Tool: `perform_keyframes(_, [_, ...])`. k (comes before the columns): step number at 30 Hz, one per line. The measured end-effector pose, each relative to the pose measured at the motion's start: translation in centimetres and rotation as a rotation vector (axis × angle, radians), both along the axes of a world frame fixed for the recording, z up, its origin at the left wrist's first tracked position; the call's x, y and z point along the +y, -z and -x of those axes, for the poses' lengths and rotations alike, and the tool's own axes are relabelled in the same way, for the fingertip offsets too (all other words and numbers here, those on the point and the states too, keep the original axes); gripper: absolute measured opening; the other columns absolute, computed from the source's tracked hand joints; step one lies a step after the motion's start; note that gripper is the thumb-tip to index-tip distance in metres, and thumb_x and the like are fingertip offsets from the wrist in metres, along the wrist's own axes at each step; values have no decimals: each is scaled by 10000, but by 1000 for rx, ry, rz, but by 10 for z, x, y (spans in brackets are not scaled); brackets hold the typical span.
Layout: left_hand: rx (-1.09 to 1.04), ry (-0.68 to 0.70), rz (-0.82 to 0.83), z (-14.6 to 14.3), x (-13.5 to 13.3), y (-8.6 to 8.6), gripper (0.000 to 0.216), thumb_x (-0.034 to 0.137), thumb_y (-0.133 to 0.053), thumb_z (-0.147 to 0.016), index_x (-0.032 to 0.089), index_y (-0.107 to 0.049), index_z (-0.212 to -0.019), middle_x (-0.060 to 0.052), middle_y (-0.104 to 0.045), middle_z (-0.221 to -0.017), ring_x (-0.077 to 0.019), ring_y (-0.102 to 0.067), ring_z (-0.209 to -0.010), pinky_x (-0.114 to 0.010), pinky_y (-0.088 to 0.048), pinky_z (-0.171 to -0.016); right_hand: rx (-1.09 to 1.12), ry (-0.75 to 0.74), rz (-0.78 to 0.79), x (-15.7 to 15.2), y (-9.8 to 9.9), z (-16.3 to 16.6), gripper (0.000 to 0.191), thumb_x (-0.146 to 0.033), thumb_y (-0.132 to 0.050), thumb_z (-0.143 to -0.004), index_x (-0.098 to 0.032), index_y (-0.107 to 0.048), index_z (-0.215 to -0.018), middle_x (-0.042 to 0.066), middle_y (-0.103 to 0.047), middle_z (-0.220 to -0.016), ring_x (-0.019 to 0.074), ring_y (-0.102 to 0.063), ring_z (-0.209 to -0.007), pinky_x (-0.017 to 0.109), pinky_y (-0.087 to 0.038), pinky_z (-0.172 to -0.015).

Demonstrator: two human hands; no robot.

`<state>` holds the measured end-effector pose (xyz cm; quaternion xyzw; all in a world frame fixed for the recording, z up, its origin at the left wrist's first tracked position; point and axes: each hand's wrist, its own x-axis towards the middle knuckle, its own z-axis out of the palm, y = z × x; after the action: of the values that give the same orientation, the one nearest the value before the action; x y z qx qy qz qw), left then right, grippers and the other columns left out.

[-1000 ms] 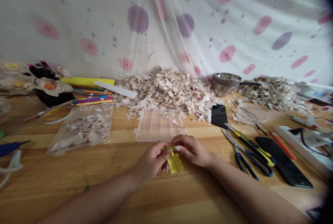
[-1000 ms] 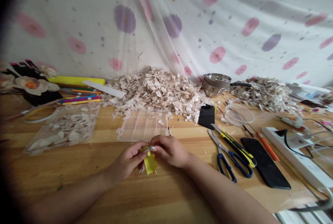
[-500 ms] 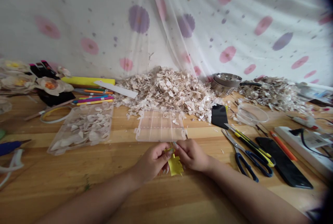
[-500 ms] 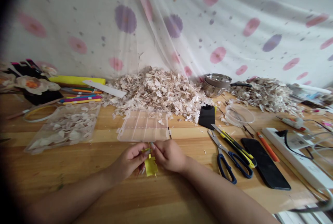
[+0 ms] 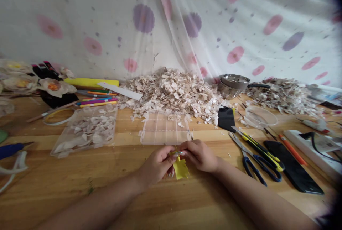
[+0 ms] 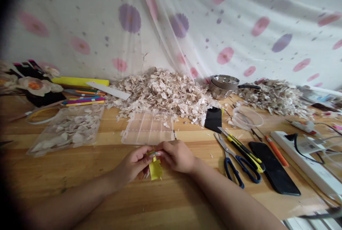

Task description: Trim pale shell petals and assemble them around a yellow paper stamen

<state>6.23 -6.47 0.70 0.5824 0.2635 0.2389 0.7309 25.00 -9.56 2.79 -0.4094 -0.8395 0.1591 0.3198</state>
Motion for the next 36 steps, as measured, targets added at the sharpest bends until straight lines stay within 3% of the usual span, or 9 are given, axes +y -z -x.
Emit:
perform_keyframes(5, [-12, 27, 11, 0, -1, -1, 434, 506, -564, -791, 121, -556, -991, 37, -497, -642, -59, -428, -480, -185, -343, -462, -108, 77, -46, -1, 2, 6, 351, -339, -283, -959, -179, -514, -749, 55, -606, -601, 139, -533, -512, 229, -367, -510])
perform_keyframes(13, [-7, 32, -69, -2, -3, -1, 498, 580, -517, -787, 124, -568, -982, 43, -474, -605, -55, -388, -443, -183, -320, -436, 46, 119, 157, -4, 5, 12, 437, -373, -267, -959, -187, -453, -610, 3, -498, -508, 101, -444, -436, 207, -313, -451])
perform_keyframes(15, [-3, 20, -72, -3, -3, -2, 517, 601, -519, -771, 120, -568, -954, 44, -466, -591, -61, -400, -440, -188, -335, -435, 145, 96, 226, -4, 6, 9, 438, -403, -283, -956, -179, -482, -635, 8, -519, -537, 106, -478, -469, 207, -350, -476])
perform_keyframes(19, [-6, -17, -20, -4, -2, 1, 478, 601, -552, -742, 134, -536, -840, 51, -458, -557, -65, -413, -419, -186, -335, -416, 290, 15, 309, -3, 4, 5, 305, -441, -394, -918, -170, -529, -881, 36, -594, -691, 138, -557, -597, 223, -425, -543])
perform_keyframes(23, [-1, -8, -47, -5, -1, 3, 474, 602, -516, -765, 138, -531, -857, 52, -469, -513, -66, -403, -391, -179, -309, -389, 188, 71, 209, -5, 6, 8, 217, -354, -415, -922, -186, -514, -825, 15, -575, -638, 129, -521, -555, 216, -400, -518])
perform_keyframes(36, [4, -7, -57, -6, -1, 10, 425, 527, -501, -807, 127, -553, -940, 63, -459, -484, -61, -388, -363, -170, -297, -371, -70, 237, 45, -5, 13, 17, 380, -368, -264, -955, -213, -401, -636, 3, -507, -513, 135, -484, -448, 228, -331, -454])
